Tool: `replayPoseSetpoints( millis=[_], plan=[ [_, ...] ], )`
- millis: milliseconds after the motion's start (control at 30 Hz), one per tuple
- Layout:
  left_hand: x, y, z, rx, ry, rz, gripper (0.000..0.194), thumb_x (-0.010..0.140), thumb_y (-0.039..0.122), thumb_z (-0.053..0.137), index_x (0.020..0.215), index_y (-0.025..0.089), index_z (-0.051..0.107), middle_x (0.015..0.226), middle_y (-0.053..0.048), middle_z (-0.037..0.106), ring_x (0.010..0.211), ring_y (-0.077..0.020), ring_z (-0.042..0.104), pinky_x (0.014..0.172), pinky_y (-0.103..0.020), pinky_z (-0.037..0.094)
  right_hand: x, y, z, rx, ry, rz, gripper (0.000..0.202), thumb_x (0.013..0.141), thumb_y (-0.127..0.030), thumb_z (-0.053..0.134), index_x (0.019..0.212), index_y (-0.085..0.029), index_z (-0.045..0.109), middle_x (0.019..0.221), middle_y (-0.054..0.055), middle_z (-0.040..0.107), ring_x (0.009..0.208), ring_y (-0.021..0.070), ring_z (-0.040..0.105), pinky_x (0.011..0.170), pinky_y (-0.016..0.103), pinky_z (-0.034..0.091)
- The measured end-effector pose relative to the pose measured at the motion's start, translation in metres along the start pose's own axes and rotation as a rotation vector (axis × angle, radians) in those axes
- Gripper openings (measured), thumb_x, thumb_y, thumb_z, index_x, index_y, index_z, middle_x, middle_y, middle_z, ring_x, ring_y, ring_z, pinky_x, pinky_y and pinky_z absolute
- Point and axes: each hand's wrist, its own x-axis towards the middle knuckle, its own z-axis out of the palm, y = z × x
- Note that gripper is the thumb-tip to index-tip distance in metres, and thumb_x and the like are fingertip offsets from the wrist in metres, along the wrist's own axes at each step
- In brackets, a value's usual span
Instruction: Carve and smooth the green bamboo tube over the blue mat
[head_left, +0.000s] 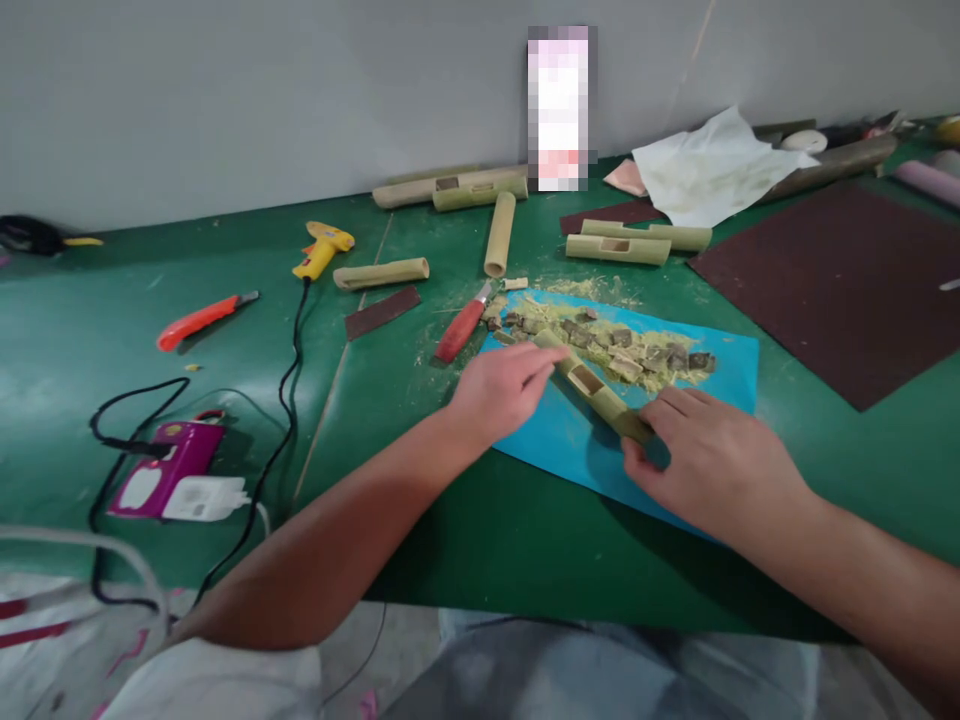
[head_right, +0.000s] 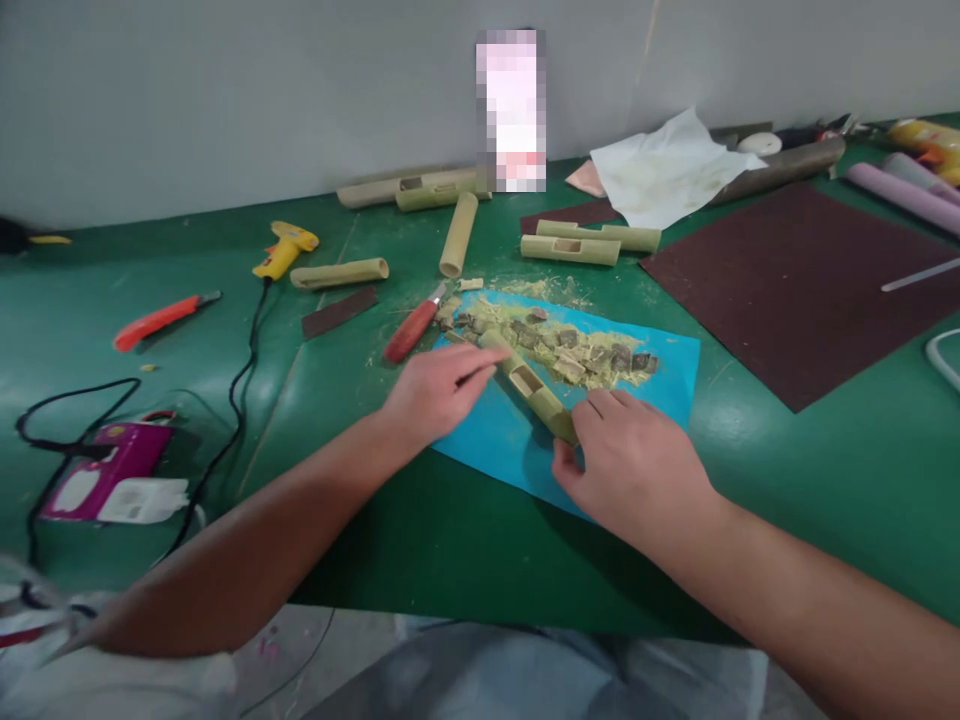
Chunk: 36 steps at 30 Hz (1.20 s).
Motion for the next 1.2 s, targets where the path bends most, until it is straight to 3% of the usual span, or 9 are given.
replayPoseSetpoints(
  millis=[67,200,300,433,667,800,933,1067,1200],
  plan=[
    [0.0009,-0.0016,-0.0007,0.006,0.050,-0.028,0.030,0.103,0.017,0.057,0.123,0.018,0.078,0.098,-0.007,0.081,0.085,-0.0167,0.076,0.076,-0.024,0.059,0.0003,0.0001,-0.0004,0.003,-0.002,-0.002,0.017,0.089,-0.025,0.057,0.074,-0.019,0.064,0.071,0.006,0.063,0.069,0.0206,0.064,0.060,0.033,0.042],
    [0.0021,-0.0020,0.0011,-0.030,0.005,-0.011,0.029,0.104,0.018,0.057,0.124,0.018,0.078,0.095,-0.006,0.080,0.084,-0.0161,0.076,0.075,-0.023,0.059,0.0004,0.0006,-0.0009,0.027,-0.028,0.020,0.019,0.089,-0.025,0.055,0.074,-0.019,0.065,0.072,0.006,0.064,0.070,0.0212,0.065,0.062,0.033,0.043],
    [0.0024,0.0004,0.0040,-0.028,0.058,-0.019,0.030,0.103,0.016,0.057,0.123,0.016,0.078,0.097,-0.008,0.080,0.086,-0.0174,0.076,0.076,-0.025,0.059,0.0002,0.0009,-0.0001,0.022,-0.029,0.017,0.020,0.090,-0.025,0.055,0.074,-0.019,0.065,0.071,0.006,0.064,0.070,0.0214,0.064,0.061,0.033,0.042],
    [0.0021,0.0042,0.0052,-0.031,-0.013,0.002,0.030,0.104,0.018,0.058,0.126,0.018,0.077,0.091,-0.005,0.079,0.080,-0.0162,0.074,0.073,-0.024,0.057,-0.0002,-0.0003,-0.0010,0.008,-0.033,0.019,0.020,0.091,-0.026,0.055,0.074,-0.020,0.065,0.071,0.006,0.065,0.070,0.0210,0.064,0.062,0.033,0.041],
    [0.0028,0.0033,0.0032,-0.045,-0.026,-0.024,0.030,0.103,0.019,0.059,0.127,0.019,0.077,0.096,-0.006,0.080,0.083,-0.0169,0.076,0.076,-0.025,0.060,-0.0001,0.0002,-0.0029,-0.058,-0.049,0.007,0.022,0.094,-0.034,0.059,0.078,-0.020,0.064,0.074,0.007,0.065,0.073,0.0224,0.065,0.064,0.033,0.043],
    [0.0024,0.0019,0.0018,-0.036,0.041,-0.065,0.028,0.101,0.016,0.059,0.123,0.018,0.078,0.105,-0.007,0.081,0.093,-0.0187,0.078,0.084,-0.027,0.062,-0.0014,0.0013,0.0007,-0.008,-0.034,0.009,0.021,0.092,-0.030,0.058,0.074,-0.021,0.063,0.071,0.006,0.064,0.071,0.0212,0.064,0.063,0.033,0.042],
    [0.0006,0.0023,-0.0005,-0.065,-0.034,-0.017,0.029,0.103,0.017,0.059,0.126,0.019,0.077,0.102,-0.006,0.081,0.090,-0.0181,0.078,0.080,-0.026,0.062,-0.0027,0.0004,0.0007,0.023,-0.073,0.021,0.023,0.093,-0.028,0.055,0.072,-0.021,0.063,0.072,0.006,0.065,0.071,0.0208,0.063,0.063,0.033,0.041],
    [0.0009,0.0006,-0.0027,-0.002,0.031,-0.081,0.030,0.102,0.017,0.058,0.125,0.018,0.077,0.107,-0.008,0.082,0.096,-0.0201,0.078,0.085,-0.028,0.062,-0.0016,-0.0002,-0.0020,-0.011,-0.069,0.028,0.021,0.093,-0.030,0.055,0.077,-0.020,0.064,0.074,0.007,0.065,0.072,0.0224,0.063,0.064,0.034,0.041],
    [0.0015,0.0013,-0.0027,-0.019,-0.049,-0.037,0.032,0.104,0.019,0.055,0.128,0.020,0.076,0.100,-0.006,0.081,0.088,-0.0176,0.077,0.080,-0.025,0.061,-0.0005,-0.0006,-0.0018,-0.048,-0.055,0.028,0.021,0.093,-0.034,0.059,0.079,-0.020,0.064,0.074,0.007,0.065,0.072,0.0227,0.064,0.063,0.034,0.040]
  ],
)
